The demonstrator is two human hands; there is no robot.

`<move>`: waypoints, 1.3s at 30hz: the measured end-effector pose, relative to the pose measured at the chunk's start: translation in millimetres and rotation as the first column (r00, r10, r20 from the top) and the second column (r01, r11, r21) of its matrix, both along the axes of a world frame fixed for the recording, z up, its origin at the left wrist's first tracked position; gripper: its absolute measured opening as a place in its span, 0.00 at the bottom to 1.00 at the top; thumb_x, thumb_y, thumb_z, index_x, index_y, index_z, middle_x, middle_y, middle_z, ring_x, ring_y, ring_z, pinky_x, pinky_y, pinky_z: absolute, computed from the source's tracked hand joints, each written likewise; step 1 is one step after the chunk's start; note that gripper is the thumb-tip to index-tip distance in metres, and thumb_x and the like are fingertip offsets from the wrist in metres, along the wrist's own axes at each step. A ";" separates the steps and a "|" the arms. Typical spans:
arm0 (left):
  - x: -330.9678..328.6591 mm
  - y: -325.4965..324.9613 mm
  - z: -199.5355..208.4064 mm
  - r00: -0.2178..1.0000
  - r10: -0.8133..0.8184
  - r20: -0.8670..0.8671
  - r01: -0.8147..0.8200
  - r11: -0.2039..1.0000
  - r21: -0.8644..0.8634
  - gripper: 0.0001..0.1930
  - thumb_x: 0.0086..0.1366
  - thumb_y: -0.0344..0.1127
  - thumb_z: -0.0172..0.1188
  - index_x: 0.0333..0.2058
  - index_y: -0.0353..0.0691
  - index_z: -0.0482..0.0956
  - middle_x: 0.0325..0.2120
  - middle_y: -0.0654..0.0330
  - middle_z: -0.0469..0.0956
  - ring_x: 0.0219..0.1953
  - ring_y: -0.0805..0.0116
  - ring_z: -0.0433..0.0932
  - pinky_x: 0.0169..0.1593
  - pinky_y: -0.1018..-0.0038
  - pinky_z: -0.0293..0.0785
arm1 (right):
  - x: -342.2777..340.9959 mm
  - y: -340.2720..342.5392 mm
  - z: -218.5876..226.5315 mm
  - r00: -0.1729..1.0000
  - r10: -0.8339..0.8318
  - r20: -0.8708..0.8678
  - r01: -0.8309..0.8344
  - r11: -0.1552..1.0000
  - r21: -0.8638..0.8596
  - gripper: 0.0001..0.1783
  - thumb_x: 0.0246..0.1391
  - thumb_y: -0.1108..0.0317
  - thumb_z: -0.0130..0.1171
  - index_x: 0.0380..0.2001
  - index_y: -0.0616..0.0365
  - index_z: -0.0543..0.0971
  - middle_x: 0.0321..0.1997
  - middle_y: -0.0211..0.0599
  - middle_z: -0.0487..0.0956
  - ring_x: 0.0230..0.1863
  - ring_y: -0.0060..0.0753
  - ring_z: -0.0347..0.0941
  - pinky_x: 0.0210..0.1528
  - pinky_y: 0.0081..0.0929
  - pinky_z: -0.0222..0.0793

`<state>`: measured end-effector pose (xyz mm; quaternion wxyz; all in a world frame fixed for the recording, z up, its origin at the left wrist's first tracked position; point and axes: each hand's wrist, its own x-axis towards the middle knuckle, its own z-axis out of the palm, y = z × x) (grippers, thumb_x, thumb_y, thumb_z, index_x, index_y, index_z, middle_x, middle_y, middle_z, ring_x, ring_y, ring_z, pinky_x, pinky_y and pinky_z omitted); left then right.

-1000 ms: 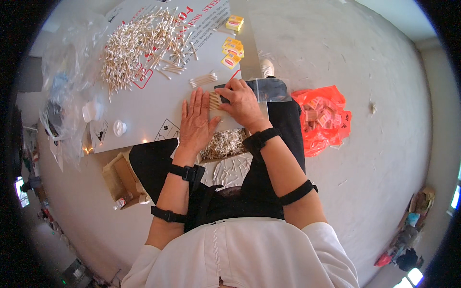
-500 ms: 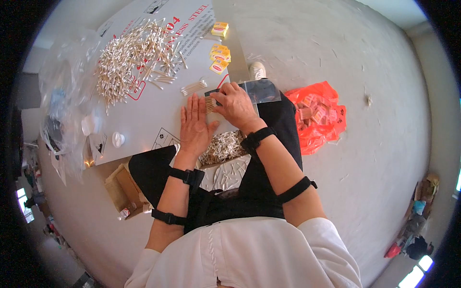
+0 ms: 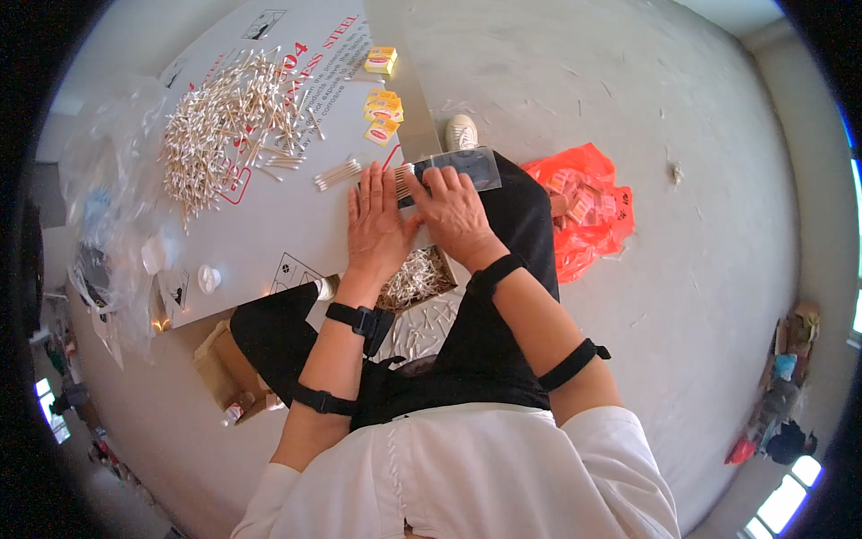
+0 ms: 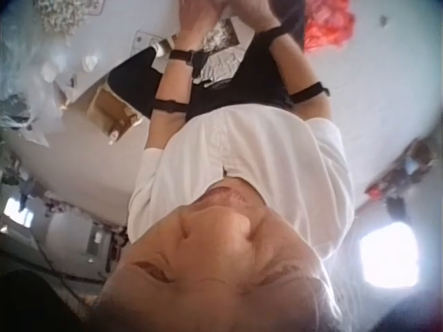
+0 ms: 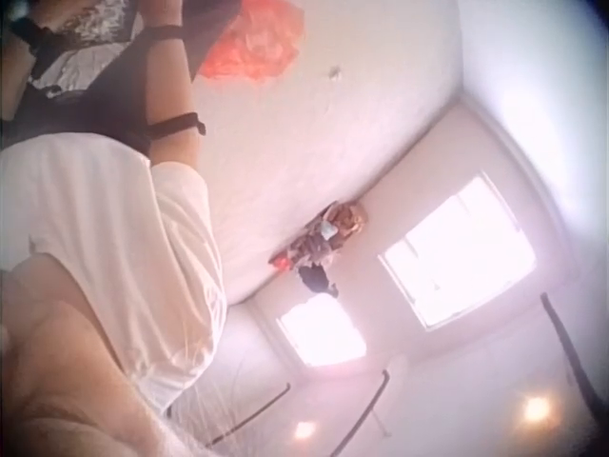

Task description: Placing cotton swabs into plastic packaging and applying labels.

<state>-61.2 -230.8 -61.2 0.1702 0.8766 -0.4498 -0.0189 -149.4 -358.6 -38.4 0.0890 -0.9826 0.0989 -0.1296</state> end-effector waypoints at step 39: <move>-10.2 -20.4 -0.6 0.995 -0.100 -0.002 0.100 0.995 -0.024 0.44 0.63 0.58 0.54 0.68 0.34 0.51 0.70 0.49 0.48 0.73 0.56 0.43 0.72 0.54 0.37 | 44.4 -43.3 15.4 0.847 -0.369 -0.383 0.501 0.794 0.344 0.12 0.38 0.62 0.61 0.23 0.59 0.83 0.26 0.52 0.81 0.32 0.55 0.79 0.37 0.43 0.76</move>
